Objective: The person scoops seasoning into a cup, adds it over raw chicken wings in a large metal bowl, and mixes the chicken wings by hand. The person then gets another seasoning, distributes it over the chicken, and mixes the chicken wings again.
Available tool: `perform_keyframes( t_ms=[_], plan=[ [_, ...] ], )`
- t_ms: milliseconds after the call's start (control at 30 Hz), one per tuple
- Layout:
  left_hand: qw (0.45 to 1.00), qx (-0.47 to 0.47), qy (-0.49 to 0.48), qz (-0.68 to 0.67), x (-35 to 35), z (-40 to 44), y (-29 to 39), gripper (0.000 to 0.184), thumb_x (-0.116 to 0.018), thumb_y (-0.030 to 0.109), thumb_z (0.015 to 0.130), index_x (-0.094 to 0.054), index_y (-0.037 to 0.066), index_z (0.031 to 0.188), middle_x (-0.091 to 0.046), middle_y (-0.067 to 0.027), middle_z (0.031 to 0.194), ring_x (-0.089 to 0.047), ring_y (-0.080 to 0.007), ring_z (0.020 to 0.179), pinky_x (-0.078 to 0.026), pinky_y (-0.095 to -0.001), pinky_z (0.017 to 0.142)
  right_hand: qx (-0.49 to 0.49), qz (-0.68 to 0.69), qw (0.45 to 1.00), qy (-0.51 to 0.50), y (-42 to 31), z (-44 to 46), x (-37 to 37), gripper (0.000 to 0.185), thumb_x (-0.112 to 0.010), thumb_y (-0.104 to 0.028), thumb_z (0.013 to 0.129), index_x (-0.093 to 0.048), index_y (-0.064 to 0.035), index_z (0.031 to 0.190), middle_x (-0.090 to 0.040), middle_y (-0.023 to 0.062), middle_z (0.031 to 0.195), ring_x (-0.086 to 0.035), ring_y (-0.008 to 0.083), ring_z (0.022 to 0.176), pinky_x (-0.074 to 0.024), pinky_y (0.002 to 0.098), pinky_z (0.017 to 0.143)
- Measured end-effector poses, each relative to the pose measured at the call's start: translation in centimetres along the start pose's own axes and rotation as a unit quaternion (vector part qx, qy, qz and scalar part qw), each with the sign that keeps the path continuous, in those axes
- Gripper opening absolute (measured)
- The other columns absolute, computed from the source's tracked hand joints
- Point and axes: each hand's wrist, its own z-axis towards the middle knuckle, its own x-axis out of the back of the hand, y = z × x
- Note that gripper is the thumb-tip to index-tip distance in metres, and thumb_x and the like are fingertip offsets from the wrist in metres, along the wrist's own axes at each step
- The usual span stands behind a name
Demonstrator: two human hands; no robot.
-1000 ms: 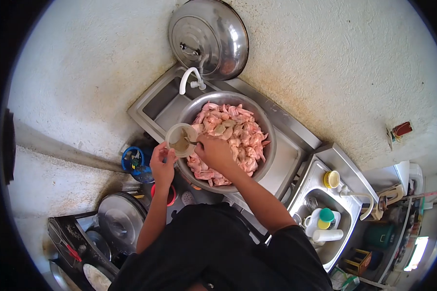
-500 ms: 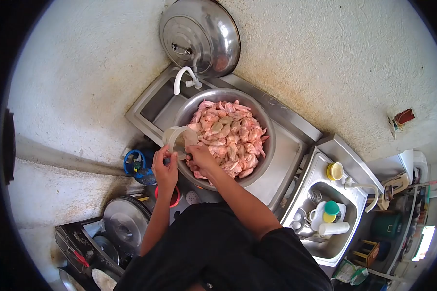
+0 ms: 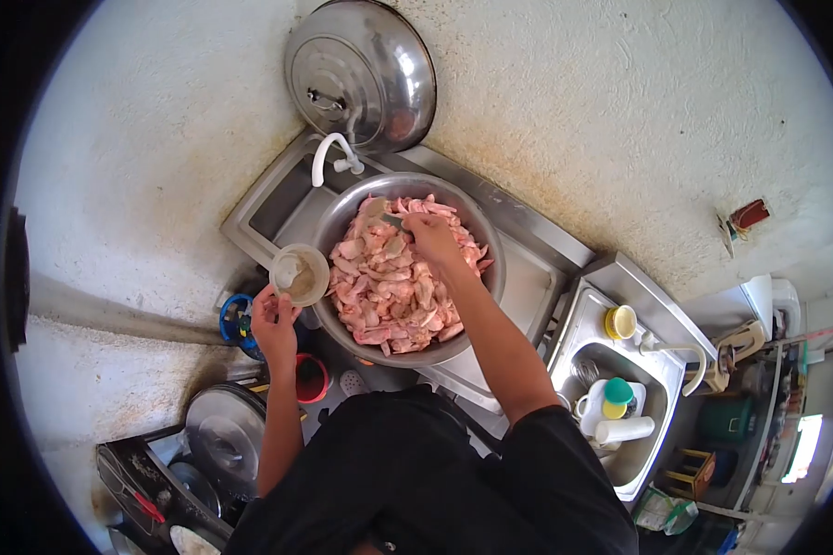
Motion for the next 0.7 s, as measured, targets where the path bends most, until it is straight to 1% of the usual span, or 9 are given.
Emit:
perform_keyframes(
  t_ms=[33, 100, 233, 333, 367, 467, 500, 600, 700],
  plan=[
    [1.0, -0.004, 0.007, -0.008, -0.2, -0.1, 0.1, 0.027, -0.064, 0.007, 0.099, -0.059, 0.001, 0.124, -0.061, -0.0046, 0.097, -0.062, -0.0108, 0.087, -0.06, -0.0265, 0.074, 0.015, -0.028, 0.999, 0.006, 0.1, 0.0, 0.1, 0.015, -0.059, -0.016, 0.094, -0.065, -0.0048, 0.085, -0.054, 0.0003, 0.069, -0.044, 0.0069, 0.052, -0.0312, 0.0234, 0.044],
    [0.999, -0.01, 0.024, -0.024, -0.6, -0.2, 0.5, 0.025, -0.066, 0.007, 0.097, -0.061, -0.001, 0.121, -0.061, -0.0039, 0.089, -0.061, -0.0093, 0.077, -0.056, -0.0244, 0.068, 0.029, -0.028, 0.999, 0.011, -0.3, -0.4, 1.2, 0.015, -0.059, -0.015, 0.094, -0.065, -0.0042, 0.085, -0.055, 0.0003, 0.069, -0.045, 0.0067, 0.053, -0.0316, 0.0239, 0.044],
    [0.999, -0.005, 0.019, -0.031, -0.5, -0.2, 0.2, 0.026, -0.066, 0.008, 0.098, -0.06, -0.001, 0.122, -0.06, -0.0043, 0.091, -0.061, -0.0096, 0.08, -0.058, -0.0245, 0.069, 0.003, -0.003, 1.0, 0.024, -1.2, -3.7, 3.2, 0.014, -0.06, -0.013, 0.094, -0.066, -0.0034, 0.086, -0.056, 0.0001, 0.068, -0.046, 0.0068, 0.053, -0.0328, 0.0241, 0.045],
    [0.999, 0.009, 0.018, -0.047, -0.6, -0.3, 0.1, 0.027, -0.065, 0.009, 0.098, -0.06, -0.001, 0.122, -0.06, -0.0048, 0.093, -0.061, -0.0099, 0.083, -0.059, -0.0247, 0.071, 0.029, -0.056, 0.998, 0.031, 0.6, -5.9, 5.3, 0.013, -0.06, -0.012, 0.094, -0.066, -0.0025, 0.088, -0.055, 0.0002, 0.068, -0.045, 0.0071, 0.05, -0.0328, 0.0235, 0.044],
    [0.999, 0.011, 0.013, -0.046, -0.6, -0.1, 0.0, 0.027, -0.065, 0.009, 0.098, -0.059, -0.001, 0.123, -0.06, -0.0049, 0.094, -0.061, -0.01, 0.084, -0.06, -0.0249, 0.071, 0.0, -0.021, 0.999, 0.045, 0.4, -7.0, 6.1, 0.014, -0.06, -0.012, 0.095, -0.066, -0.0024, 0.088, -0.055, 0.0001, 0.068, -0.044, 0.0071, 0.049, -0.0331, 0.0226, 0.045],
    [0.999, 0.019, 0.003, -0.049, -0.9, -0.2, -0.1, 0.028, -0.065, 0.009, 0.098, -0.059, -0.001, 0.123, -0.06, -0.0049, 0.095, -0.061, -0.0102, 0.085, -0.06, -0.025, 0.073, -0.005, -0.073, 0.997, 0.02, 2.2, -8.8, 9.2, 0.014, -0.06, -0.013, 0.096, -0.066, -0.0024, 0.089, -0.055, -0.0004, 0.068, -0.045, 0.0071, 0.049, -0.0336, 0.0227, 0.045],
    [0.998, 0.021, -0.002, -0.052, -1.1, -0.1, -0.1, 0.028, -0.066, 0.009, 0.098, -0.059, -0.001, 0.123, -0.06, -0.0048, 0.095, -0.061, -0.0102, 0.086, -0.06, -0.0251, 0.073, -0.02, -0.072, 0.996, 0.054, 2.3, -9.9, 8.9, 0.014, -0.059, -0.013, 0.096, -0.066, -0.0025, 0.09, -0.055, -0.0009, 0.068, -0.044, 0.0068, 0.05, -0.0339, 0.0226, 0.045],
    [0.997, 0.026, -0.003, -0.067, -1.5, -0.1, -0.1, 0.027, -0.065, 0.009, 0.098, -0.059, -0.001, 0.123, -0.059, -0.0049, 0.095, -0.061, -0.0102, 0.086, -0.061, -0.0253, 0.074, -0.009, -0.076, 0.995, 0.069, 2.0, -12.2, 10.7, 0.014, -0.059, -0.013, 0.096, -0.067, -0.0025, 0.09, -0.056, -0.0013, 0.069, -0.044, 0.0065, 0.052, -0.0341, 0.0226, 0.045],
    [0.998, 0.031, -0.008, -0.054, -1.7, -0.2, 0.2, 0.027, -0.065, 0.009, 0.098, -0.058, 0.0, 0.123, -0.059, -0.0048, 0.094, -0.061, -0.0102, 0.086, -0.061, -0.0255, 0.073, -0.054, -0.082, 0.991, 0.087, 2.2, -14.2, 11.7, 0.013, -0.059, -0.013, 0.095, -0.066, -0.0035, 0.091, -0.055, -0.0013, 0.067, -0.046, 0.0065, 0.052, -0.035, 0.023, 0.045]
  ],
)
